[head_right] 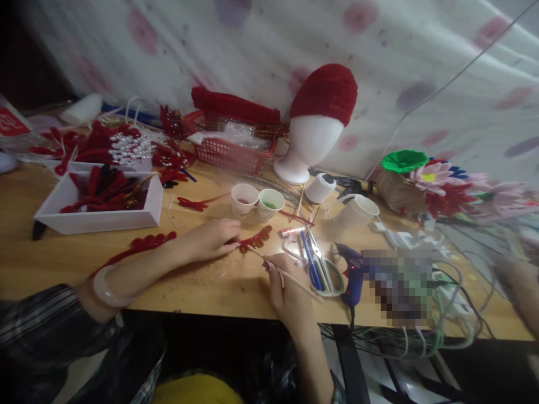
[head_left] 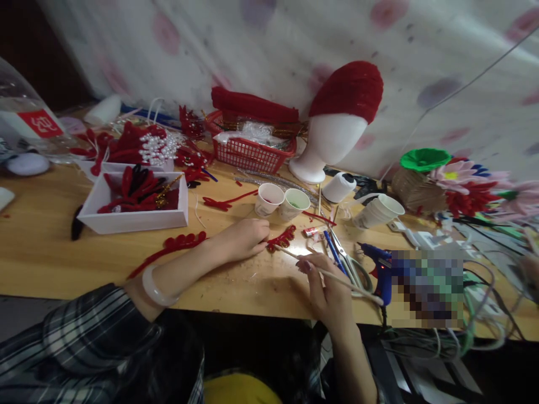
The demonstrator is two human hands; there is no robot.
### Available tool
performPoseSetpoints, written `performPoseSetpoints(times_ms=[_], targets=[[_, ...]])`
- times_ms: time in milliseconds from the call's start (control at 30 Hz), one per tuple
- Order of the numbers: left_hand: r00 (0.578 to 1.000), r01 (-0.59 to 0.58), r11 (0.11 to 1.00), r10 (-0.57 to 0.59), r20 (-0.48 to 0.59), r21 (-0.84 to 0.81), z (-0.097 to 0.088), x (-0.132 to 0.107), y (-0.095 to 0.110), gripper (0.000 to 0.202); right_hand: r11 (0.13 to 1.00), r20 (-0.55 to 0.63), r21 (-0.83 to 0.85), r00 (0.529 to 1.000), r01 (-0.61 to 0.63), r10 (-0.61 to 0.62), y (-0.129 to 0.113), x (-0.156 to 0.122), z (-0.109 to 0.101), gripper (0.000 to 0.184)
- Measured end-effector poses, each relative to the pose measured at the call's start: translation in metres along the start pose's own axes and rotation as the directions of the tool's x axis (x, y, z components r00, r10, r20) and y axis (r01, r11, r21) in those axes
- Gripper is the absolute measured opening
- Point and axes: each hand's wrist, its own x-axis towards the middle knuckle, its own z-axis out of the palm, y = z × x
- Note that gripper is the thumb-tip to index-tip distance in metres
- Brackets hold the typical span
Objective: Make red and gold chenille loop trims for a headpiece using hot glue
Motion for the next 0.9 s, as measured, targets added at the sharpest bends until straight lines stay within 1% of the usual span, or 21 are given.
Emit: performPoseSetpoints(times_ms=[133, 233, 367, 467, 567, 733, 900], targets=[[1.0, -0.007, 1.0, 0.006, -0.025, -0.006, 0.001, -0.001, -0.001, 0.021, 0.999, 0.023, 0.031, 0.999, 0.039, -0.039, -0.002, -0.02, -0.001, 0.019], [0.999, -0.007, 1.0, 0.007, -0.034, -0.001, 0.001, -0.002, -0.001, 0.02, 0.996, 0.035, 0.05, 0.997, 0.073, -0.074, -0.001, -0.028, -0.001, 0.026], [0.999, 0.006, 1.0, -0.006, -0.032, 0.009, 0.0, -0.001, -0.001, 0.019, 0.984, 0.05, 0.082, 0.986, 0.157, -0.161, 0.001, -0.03, -0.002, 0.029], [0.999, 0.016, 1.0, -0.016, -0.029, 0.009, 0.0, -0.001, -0.001, 0.02, 0.975, 0.052, 0.113, 0.979, 0.193, -0.199, 0.003, -0.031, -0.002, 0.029], [0.999, 0.024, 1.0, -0.024, -0.023, 0.007, 0.001, -0.001, -0.002, 0.02, 0.967, 0.06, 0.15, 0.975, 0.204, -0.215, 0.005, -0.033, -0.001, 0.031], [0.999, 0.041, 0.999, -0.041, -0.014, 0.004, 0.001, -0.001, -0.002, 0.018, 0.968, 0.061, 0.168, 0.978, 0.186, -0.198, 0.006, -0.036, 0.0, 0.03], [0.998, 0.057, 0.998, -0.057, -0.007, -0.001, 0.0, -0.001, -0.001, 0.02, 0.967, 0.071, 0.101, 0.967, 0.236, -0.243, 0.002, -0.038, 0.0, 0.033]])
